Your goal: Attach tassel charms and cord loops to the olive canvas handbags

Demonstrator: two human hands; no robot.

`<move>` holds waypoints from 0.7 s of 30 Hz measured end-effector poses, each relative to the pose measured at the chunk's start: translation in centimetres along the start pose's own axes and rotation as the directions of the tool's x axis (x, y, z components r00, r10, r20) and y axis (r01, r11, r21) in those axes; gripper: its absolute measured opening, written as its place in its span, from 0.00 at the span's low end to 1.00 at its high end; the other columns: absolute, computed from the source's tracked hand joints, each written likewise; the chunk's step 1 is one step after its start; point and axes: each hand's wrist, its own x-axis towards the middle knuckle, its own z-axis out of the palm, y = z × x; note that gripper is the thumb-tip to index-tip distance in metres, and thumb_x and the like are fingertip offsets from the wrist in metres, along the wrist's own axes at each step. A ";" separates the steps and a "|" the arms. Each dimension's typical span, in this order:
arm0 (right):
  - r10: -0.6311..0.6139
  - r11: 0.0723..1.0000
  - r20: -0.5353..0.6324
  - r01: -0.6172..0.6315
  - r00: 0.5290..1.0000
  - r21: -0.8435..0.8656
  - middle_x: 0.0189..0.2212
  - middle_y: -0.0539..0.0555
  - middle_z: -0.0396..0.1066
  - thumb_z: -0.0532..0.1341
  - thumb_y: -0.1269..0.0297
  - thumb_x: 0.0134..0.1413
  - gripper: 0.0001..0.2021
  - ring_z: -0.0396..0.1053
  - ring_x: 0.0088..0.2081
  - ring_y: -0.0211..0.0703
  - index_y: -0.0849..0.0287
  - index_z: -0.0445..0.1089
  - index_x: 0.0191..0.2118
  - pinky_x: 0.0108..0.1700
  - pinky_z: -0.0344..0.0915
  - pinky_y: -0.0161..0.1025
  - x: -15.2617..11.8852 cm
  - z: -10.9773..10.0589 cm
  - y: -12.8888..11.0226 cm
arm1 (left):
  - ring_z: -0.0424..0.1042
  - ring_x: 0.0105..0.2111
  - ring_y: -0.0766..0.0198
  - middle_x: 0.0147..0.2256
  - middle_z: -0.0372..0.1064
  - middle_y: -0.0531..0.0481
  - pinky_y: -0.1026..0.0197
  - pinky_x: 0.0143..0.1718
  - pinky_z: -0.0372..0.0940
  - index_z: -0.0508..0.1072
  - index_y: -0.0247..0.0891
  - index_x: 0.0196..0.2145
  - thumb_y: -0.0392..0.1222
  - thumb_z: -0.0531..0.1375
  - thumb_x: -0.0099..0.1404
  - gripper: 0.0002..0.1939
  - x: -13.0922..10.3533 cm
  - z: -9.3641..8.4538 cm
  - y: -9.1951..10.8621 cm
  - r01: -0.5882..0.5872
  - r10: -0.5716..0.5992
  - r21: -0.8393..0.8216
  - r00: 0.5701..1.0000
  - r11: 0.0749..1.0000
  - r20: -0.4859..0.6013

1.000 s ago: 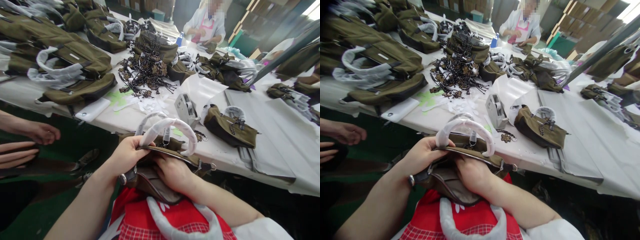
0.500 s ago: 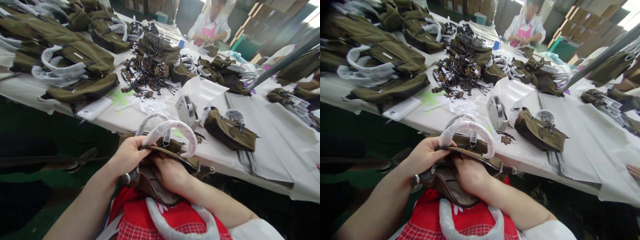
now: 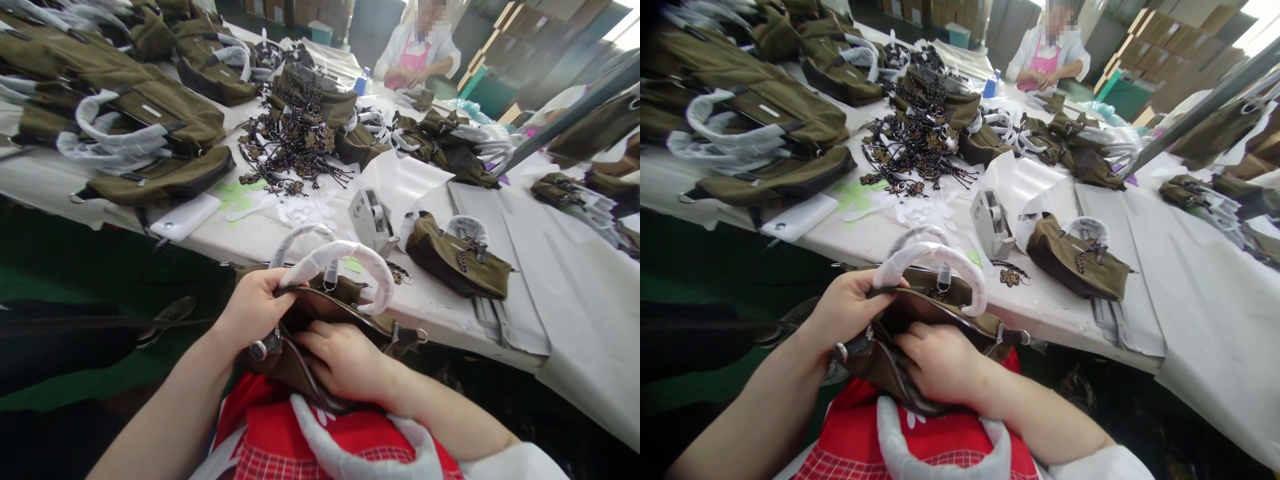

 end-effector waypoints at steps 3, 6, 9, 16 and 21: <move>-0.027 0.999 0.003 0.027 1.000 0.047 0.47 0.58 0.74 0.56 0.67 0.61 0.19 0.73 0.45 0.46 0.61 0.67 0.57 0.51 0.68 0.39 -1.0 -0.3 0.0 | 0.77 0.34 0.55 0.32 0.79 0.50 0.61 0.39 0.69 0.81 0.36 0.34 0.40 0.61 0.56 0.10 -0.1 0.3 0.1 -0.015 0.015 0.011 1.000 1.000 0.000; -0.024 0.994 -0.028 0.027 0.999 0.106 0.51 0.57 0.73 0.58 0.69 0.60 0.19 0.71 0.50 0.45 0.61 0.67 0.57 0.57 0.65 0.38 -1.9 -0.7 0.3 | 0.77 0.35 0.55 0.33 0.80 0.50 0.61 0.39 0.69 0.82 0.36 0.35 0.38 0.60 0.57 0.11 -0.5 0.4 0.2 -0.042 0.042 0.011 0.999 0.999 0.010; 0.000 0.990 -0.070 0.010 0.998 0.144 0.53 0.56 0.73 0.58 0.70 0.60 0.18 0.69 0.54 0.44 0.61 0.68 0.56 0.60 0.61 0.36 -2.3 -1.2 0.7 | 0.77 0.34 0.56 0.33 0.80 0.50 0.62 0.38 0.70 0.82 0.36 0.37 0.38 0.60 0.58 0.11 -0.9 0.4 0.1 -0.047 0.047 -0.008 0.998 0.999 0.051; -0.066 0.962 -0.047 0.076 0.997 0.263 0.50 0.58 0.74 0.61 0.69 0.59 0.16 0.72 0.51 0.44 0.61 0.71 0.53 0.56 0.66 0.38 -4.2 -4.7 -0.1 | 0.77 0.35 0.56 0.33 0.79 0.48 0.62 0.38 0.70 0.80 0.34 0.35 0.42 0.61 0.58 0.11 -0.7 -0.2 0.0 -0.019 0.021 -0.027 0.995 0.999 0.100; 0.128 0.917 -0.702 0.185 0.700 0.352 0.28 0.52 0.74 0.58 0.67 0.63 0.08 0.71 0.28 0.39 0.57 0.75 0.37 0.30 0.67 0.34 -7.6 -8.4 2.3 | 0.76 0.34 0.56 0.32 0.78 0.48 0.61 0.39 0.69 0.79 0.35 0.33 0.41 0.61 0.58 0.09 -1.0 -1.0 -0.5 -0.020 0.020 -0.001 0.991 1.000 0.135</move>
